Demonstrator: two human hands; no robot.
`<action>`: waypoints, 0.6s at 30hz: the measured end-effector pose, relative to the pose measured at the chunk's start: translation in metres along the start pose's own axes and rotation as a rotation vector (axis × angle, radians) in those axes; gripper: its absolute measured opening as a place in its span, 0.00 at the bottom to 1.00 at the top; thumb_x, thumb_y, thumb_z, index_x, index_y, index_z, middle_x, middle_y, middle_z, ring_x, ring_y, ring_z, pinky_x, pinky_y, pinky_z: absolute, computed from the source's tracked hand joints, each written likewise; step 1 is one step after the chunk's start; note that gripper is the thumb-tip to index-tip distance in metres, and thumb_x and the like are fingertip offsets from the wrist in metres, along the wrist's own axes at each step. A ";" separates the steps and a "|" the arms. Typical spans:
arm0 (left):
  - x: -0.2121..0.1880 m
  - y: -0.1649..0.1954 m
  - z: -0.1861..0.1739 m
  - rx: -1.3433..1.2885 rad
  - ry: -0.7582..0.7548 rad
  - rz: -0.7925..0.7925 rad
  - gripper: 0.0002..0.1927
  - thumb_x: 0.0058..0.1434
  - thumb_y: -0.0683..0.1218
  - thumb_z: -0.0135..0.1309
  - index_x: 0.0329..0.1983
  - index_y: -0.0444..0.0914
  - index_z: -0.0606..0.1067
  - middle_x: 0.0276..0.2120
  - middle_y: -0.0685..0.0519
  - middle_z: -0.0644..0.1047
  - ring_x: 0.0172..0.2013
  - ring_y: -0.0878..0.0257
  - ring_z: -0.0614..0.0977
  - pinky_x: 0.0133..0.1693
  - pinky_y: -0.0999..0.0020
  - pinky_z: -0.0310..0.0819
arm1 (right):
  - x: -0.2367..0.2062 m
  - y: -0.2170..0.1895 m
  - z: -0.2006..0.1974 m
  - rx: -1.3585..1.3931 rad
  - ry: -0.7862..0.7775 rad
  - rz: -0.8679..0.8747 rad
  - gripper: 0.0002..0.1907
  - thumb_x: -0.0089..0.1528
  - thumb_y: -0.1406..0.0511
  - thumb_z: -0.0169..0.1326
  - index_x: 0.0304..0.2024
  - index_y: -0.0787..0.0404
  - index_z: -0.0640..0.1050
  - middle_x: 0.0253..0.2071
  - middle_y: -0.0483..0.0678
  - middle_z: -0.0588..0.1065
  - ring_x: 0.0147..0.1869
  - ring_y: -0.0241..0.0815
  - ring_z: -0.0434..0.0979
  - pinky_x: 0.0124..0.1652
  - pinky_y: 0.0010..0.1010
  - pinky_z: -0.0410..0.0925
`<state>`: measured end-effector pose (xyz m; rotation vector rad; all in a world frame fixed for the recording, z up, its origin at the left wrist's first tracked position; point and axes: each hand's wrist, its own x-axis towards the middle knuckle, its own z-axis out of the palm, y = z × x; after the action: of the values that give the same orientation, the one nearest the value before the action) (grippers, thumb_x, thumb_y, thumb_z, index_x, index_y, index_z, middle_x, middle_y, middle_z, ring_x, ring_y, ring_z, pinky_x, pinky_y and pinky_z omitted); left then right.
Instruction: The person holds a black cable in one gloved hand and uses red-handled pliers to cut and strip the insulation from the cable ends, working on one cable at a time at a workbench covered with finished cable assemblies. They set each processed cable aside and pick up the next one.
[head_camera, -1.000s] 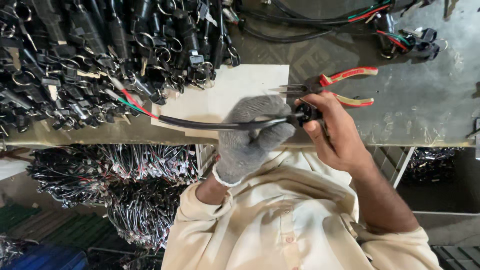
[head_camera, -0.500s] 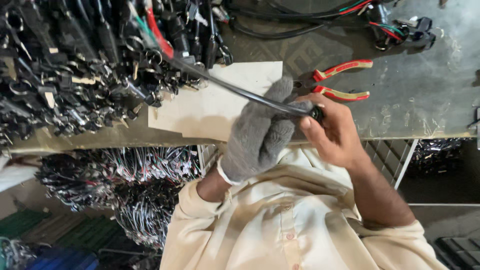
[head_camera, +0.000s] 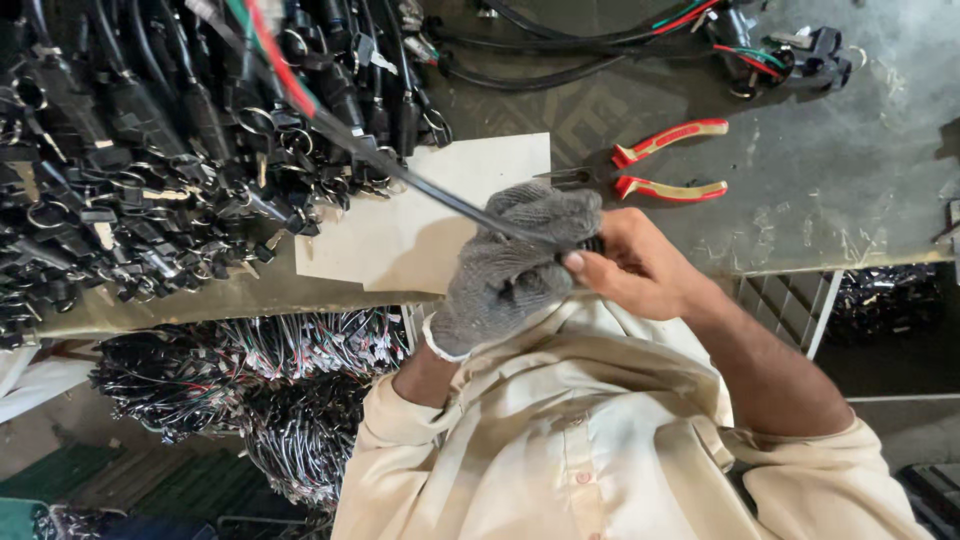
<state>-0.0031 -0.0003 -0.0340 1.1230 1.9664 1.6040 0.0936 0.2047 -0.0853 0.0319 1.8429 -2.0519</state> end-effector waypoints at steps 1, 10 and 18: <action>-0.001 -0.002 -0.002 -0.091 -0.026 0.014 0.20 0.67 0.51 0.62 0.60 0.41 0.78 0.60 0.52 0.79 0.63 0.54 0.75 0.68 0.58 0.65 | 0.001 0.003 -0.003 -0.114 -0.064 0.096 0.15 0.67 0.62 0.57 0.38 0.70 0.74 0.28 0.49 0.63 0.31 0.35 0.57 0.31 0.29 0.54; -0.007 -0.009 0.011 -0.568 -0.009 -0.120 0.12 0.65 0.51 0.63 0.44 0.38 0.81 0.46 0.53 0.83 0.53 0.58 0.79 0.64 0.57 0.64 | -0.003 0.043 0.020 0.654 -0.258 -0.057 0.26 0.68 0.59 0.59 0.61 0.71 0.73 0.53 0.47 0.76 0.55 0.36 0.74 0.55 0.31 0.70; 0.013 0.005 0.011 -0.318 0.089 0.013 0.19 0.78 0.54 0.50 0.62 0.36 0.69 0.63 0.52 0.71 0.62 0.61 0.70 0.64 0.67 0.65 | 0.004 0.022 0.046 0.261 0.578 -0.222 0.27 0.69 0.52 0.55 0.63 0.54 0.62 0.46 0.41 0.68 0.42 0.30 0.64 0.41 0.25 0.61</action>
<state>-0.0011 0.0167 -0.0296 0.9541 1.6777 1.9194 0.1074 0.1576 -0.1009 0.5687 1.9342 -2.6332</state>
